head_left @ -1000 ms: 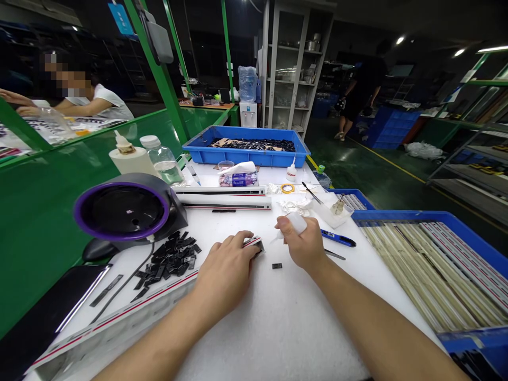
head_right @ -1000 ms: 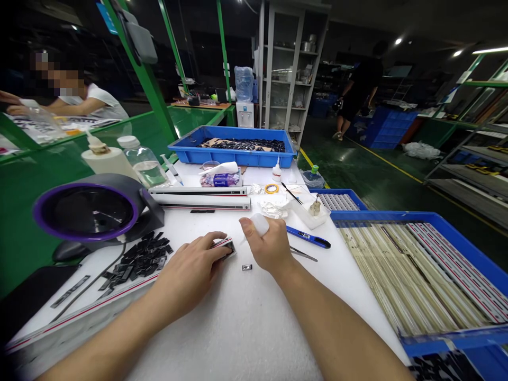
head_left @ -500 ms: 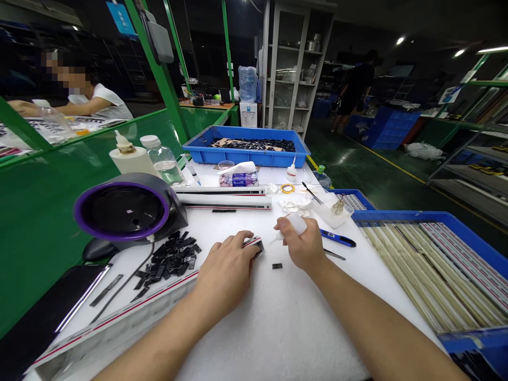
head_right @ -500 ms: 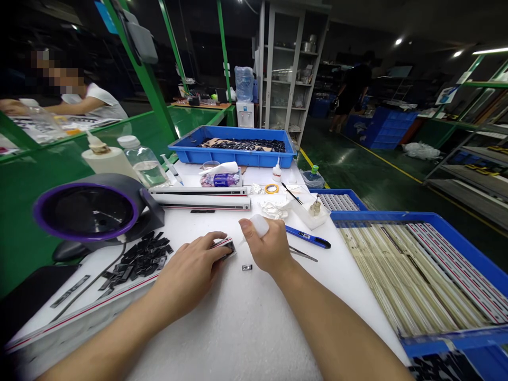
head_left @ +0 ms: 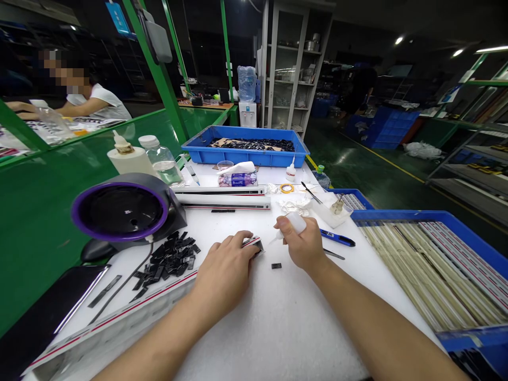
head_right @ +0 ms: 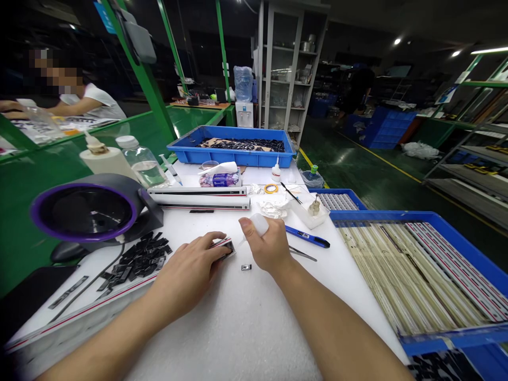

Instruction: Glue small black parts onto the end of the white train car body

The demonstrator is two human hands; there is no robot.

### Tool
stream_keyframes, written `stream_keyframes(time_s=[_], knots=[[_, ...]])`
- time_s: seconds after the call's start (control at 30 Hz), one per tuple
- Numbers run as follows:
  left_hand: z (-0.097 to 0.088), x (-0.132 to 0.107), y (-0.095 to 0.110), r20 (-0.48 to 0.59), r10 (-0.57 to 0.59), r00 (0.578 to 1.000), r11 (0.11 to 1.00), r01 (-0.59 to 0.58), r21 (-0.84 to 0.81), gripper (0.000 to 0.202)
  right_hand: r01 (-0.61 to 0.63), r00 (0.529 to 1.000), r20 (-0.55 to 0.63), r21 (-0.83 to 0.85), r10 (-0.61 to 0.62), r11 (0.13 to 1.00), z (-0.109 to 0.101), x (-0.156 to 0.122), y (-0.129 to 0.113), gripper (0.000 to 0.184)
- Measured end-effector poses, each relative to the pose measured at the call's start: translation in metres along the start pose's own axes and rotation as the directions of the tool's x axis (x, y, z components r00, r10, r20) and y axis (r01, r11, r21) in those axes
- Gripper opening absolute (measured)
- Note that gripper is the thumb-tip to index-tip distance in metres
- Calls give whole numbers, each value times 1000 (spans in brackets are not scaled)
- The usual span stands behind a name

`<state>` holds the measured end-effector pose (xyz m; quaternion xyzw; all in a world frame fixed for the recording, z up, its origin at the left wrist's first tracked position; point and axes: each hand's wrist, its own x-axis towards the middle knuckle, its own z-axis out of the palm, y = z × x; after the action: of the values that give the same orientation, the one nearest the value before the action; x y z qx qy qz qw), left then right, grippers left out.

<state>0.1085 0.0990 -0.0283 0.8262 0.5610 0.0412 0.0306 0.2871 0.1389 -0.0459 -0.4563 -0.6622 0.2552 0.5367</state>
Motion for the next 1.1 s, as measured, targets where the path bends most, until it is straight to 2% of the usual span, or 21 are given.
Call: stream_keyframes(time_s=[0.63, 0.73, 0.8, 0.87, 0.93, 1.0, 1.1], knots=[[0, 0, 0, -13, 6, 1000, 1000, -6, 5, 35, -32, 999, 5, 20, 32, 999, -1, 0, -1, 47], [0, 1, 1, -7, 2, 1000, 1000, -2, -6, 35, -57, 998, 11, 68, 57, 996, 0, -2, -3, 46], [-1, 1, 0, 2, -3, 1000, 1000, 3, -27, 35, -93, 995, -23, 165, 98, 982, -1, -2, -5, 46], [-3, 3, -3, 22, -10, 1000, 998, 12, -69, 35, -133, 980, -96, 337, 174, 932, -3, 2, -7, 48], [-6, 6, -7, 53, -22, 998, 991, 29, -134, 34, -153, 947, -153, 553, 281, 819, -9, 9, -7, 51], [-9, 9, -13, 100, -27, 995, 976, 48, -214, 35, -169, 920, -125, 729, 371, 663, -17, 19, -5, 49], [-11, 13, -21, 155, -23, 988, 949, 70, -308, 35, -248, 886, 5, 850, 464, 465, -29, 31, -2, 37]])
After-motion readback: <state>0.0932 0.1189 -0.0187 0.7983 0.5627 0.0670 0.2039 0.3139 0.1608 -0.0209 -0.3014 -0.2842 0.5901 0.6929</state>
